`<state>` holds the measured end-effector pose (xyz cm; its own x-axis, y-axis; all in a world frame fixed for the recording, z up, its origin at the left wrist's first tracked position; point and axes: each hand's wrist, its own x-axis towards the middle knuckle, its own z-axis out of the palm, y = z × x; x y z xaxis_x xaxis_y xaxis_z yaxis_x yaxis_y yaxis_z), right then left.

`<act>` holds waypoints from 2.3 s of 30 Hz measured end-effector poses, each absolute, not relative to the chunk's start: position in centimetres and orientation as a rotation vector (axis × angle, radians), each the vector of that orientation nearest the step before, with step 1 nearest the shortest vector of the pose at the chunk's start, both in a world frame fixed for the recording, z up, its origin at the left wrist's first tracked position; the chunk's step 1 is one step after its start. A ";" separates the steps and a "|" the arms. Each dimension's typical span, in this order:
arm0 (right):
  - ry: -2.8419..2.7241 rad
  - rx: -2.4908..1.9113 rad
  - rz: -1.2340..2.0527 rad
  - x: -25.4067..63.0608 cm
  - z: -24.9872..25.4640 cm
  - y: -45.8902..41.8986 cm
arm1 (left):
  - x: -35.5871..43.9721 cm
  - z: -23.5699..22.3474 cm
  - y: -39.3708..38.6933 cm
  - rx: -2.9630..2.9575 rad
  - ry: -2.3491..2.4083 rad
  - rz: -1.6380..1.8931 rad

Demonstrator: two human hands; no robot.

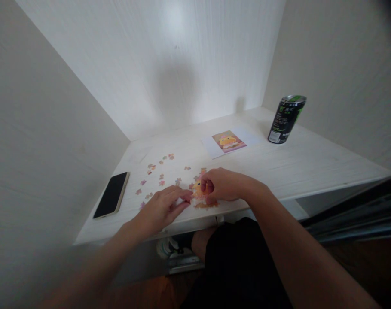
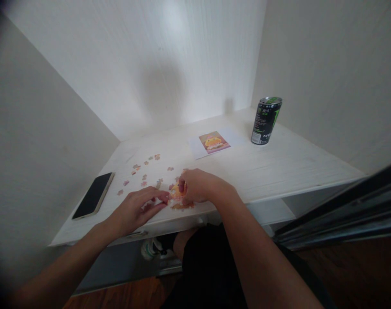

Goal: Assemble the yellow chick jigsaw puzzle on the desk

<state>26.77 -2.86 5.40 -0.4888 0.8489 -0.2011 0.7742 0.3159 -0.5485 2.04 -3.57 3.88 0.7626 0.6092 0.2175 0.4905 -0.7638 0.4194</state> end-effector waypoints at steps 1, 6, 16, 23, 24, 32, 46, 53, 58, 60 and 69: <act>-2.448 -1.514 0.910 26.8 5.4 -2.9 | 2.1 3.8 -3.6 2.624 0.846 0.487; -2.459 -1.518 0.923 26.7 5.8 -3.0 | 2.6 3.6 -3.7 2.674 0.836 0.493; -2.463 -1.510 0.916 26.6 5.8 -3.0 | 2.4 3.1 -3.8 2.650 0.850 0.549; -2.462 -1.505 0.918 26.6 5.9 -3.1 | 2.2 2.9 -4.0 2.708 0.836 0.624; -2.462 -1.507 0.919 26.6 6.0 -3.1 | 2.2 2.9 -4.0 2.718 0.829 0.638; -2.467 -1.524 0.928 26.7 6.1 -3.2 | 2.1 3.0 -4.2 2.667 0.852 0.587; -2.453 -1.521 0.926 26.7 5.9 -3.1 | 2.7 3.2 -4.6 2.743 0.747 0.716; -2.452 -1.517 0.920 26.7 5.7 -3.1 | 2.4 2.9 -4.5 2.796 0.683 0.709; -2.459 -1.495 0.911 26.7 5.8 -3.1 | 2.0 2.7 -4.2 2.856 0.649 0.674; -2.465 -1.489 0.918 26.7 5.8 -3.1 | 2.0 2.8 -4.3 2.839 0.665 0.684; -2.472 -1.492 0.931 26.6 5.9 -3.1 | 2.4 3.0 -4.6 2.682 0.889 0.674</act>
<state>26.63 -3.07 5.85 -0.5120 0.8321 -0.2134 0.7662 0.3300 -0.5514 2.44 -4.59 3.04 0.7091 0.6117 0.3507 0.5026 -0.7873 0.3571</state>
